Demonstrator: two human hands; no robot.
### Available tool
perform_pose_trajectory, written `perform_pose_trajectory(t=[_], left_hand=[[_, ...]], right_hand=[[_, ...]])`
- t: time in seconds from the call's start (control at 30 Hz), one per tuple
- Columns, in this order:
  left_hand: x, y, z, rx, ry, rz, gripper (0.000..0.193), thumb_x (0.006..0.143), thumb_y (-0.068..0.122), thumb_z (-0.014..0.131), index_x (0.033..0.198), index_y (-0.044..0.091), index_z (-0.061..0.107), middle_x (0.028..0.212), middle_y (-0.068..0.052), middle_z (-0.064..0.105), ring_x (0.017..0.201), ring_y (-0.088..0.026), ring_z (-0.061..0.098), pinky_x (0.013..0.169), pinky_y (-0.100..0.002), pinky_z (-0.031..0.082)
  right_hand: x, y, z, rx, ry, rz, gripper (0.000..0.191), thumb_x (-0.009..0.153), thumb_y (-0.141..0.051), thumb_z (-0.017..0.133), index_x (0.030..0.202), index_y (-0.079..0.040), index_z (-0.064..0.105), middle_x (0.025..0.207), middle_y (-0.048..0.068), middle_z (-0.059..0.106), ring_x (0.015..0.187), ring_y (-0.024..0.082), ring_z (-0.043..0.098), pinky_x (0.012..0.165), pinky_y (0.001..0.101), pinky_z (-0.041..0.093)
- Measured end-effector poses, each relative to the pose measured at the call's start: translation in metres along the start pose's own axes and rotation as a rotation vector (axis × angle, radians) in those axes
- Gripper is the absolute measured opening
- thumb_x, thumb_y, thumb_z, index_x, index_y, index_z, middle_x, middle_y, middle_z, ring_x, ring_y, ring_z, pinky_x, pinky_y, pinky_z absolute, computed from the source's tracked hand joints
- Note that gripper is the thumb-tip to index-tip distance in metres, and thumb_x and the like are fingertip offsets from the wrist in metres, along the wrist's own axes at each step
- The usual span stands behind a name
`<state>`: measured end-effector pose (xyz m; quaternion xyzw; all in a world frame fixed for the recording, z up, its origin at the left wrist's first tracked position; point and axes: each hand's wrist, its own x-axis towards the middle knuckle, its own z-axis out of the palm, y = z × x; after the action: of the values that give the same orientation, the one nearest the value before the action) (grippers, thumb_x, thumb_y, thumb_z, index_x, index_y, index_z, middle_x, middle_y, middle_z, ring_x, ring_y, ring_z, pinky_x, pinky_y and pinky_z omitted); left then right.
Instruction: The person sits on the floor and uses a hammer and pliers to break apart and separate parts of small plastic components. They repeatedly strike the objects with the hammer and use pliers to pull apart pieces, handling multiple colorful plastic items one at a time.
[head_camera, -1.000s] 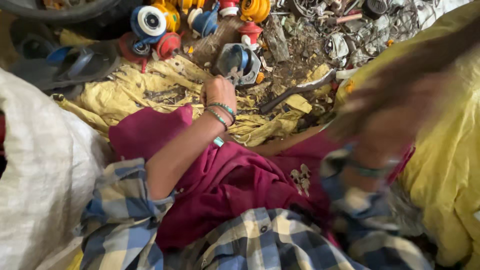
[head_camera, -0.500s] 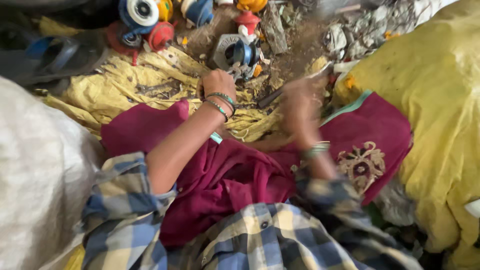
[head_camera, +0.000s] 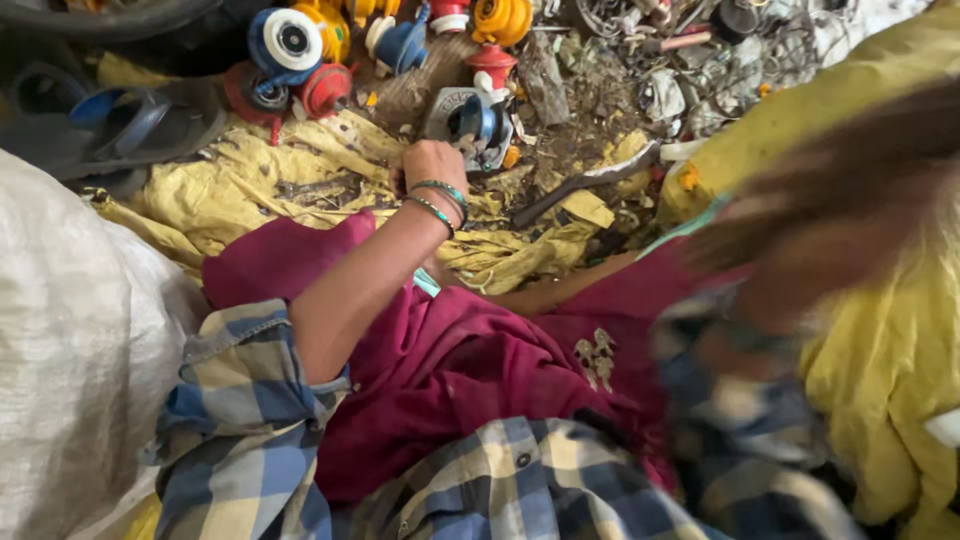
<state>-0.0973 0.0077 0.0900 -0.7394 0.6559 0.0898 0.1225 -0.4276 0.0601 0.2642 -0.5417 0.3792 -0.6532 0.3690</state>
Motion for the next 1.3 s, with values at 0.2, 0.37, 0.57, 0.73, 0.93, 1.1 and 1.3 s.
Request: perform_pose_trajectory(t=[0.2, 0.37, 0.57, 0.73, 0.93, 1.1, 1.3], left_hand=[[-0.008, 0.004, -0.002, 0.065, -0.075, 0.035, 0.019, 0.092, 0.015, 0.061, 0.088, 0.013, 0.08, 0.081, -0.004, 0.076, 0.063, -0.027, 0.075, 0.036, -0.054, 0.055], [0.006, 0.006, 0.014, -0.01, 0.069, 0.048, 0.019, 0.091, 0.013, 0.062, 0.091, 0.014, 0.081, 0.083, -0.005, 0.078, 0.068, -0.026, 0.075, 0.043, -0.05, 0.053], [0.003, 0.001, -0.012, 0.059, -0.067, 0.028, 0.021, 0.095, 0.017, 0.061, 0.091, 0.011, 0.081, 0.084, -0.005, 0.078, 0.067, -0.028, 0.075, 0.042, -0.05, 0.056], [0.0, -0.002, -0.033, 0.119, -0.037, 0.066, 0.02, 0.094, 0.017, 0.062, 0.091, 0.011, 0.081, 0.085, -0.005, 0.078, 0.066, -0.027, 0.075, 0.041, -0.052, 0.056], [0.007, 0.001, 0.0, 0.068, 0.066, 0.095, 0.021, 0.096, 0.018, 0.06, 0.092, 0.015, 0.081, 0.086, -0.004, 0.078, 0.072, -0.027, 0.076, 0.046, -0.051, 0.055], [0.013, 0.008, 0.009, 0.048, 0.058, 0.069, 0.021, 0.095, 0.016, 0.06, 0.092, 0.015, 0.082, 0.083, -0.005, 0.079, 0.07, -0.028, 0.076, 0.048, -0.049, 0.053], [0.003, -0.001, -0.023, 0.092, -0.027, 0.02, 0.022, 0.095, 0.015, 0.059, 0.09, 0.012, 0.081, 0.077, -0.004, 0.077, 0.062, -0.028, 0.076, 0.04, -0.05, 0.054]], right_hand=[[-0.022, -0.025, -0.01, -0.064, -0.075, -0.334, 0.041, 0.109, -0.035, 0.043, 0.122, 0.0, 0.059, 0.094, 0.013, 0.066, 0.069, 0.019, 0.065, 0.061, 0.033, 0.057], [-0.094, 0.118, 0.085, -0.701, -0.248, 0.318, 0.042, 0.108, -0.036, 0.044, 0.121, 0.001, 0.059, 0.092, 0.013, 0.067, 0.066, 0.019, 0.066, 0.058, 0.0323, 0.056], [-0.087, 0.176, -0.004, -0.41, 0.036, 0.762, 0.057, 0.108, -0.051, 0.051, 0.105, 0.004, 0.064, 0.079, 0.012, 0.064, 0.06, 0.02, 0.062, 0.05, 0.0312, 0.051], [-0.03, 0.048, -0.036, -0.133, 0.064, 0.359, 0.042, 0.107, -0.043, 0.044, 0.121, -0.006, 0.056, 0.093, 0.011, 0.068, 0.067, 0.021, 0.066, 0.058, 0.0324, 0.055], [0.004, -0.034, -0.07, 0.102, -0.119, -0.202, 0.044, 0.11, -0.044, 0.045, 0.115, -0.002, 0.058, 0.09, 0.012, 0.066, 0.069, 0.021, 0.063, 0.059, 0.0343, 0.053], [-0.053, 0.008, -0.007, -0.227, -0.06, -0.247, 0.047, 0.113, -0.044, 0.045, 0.111, 0.001, 0.06, 0.087, 0.012, 0.065, 0.07, 0.021, 0.061, 0.061, 0.0358, 0.051], [-0.1, 0.187, 0.067, -0.747, -0.304, 0.496, 0.053, 0.116, -0.044, 0.046, 0.105, 0.004, 0.062, 0.083, 0.013, 0.064, 0.072, 0.021, 0.057, 0.063, 0.0377, 0.049]])
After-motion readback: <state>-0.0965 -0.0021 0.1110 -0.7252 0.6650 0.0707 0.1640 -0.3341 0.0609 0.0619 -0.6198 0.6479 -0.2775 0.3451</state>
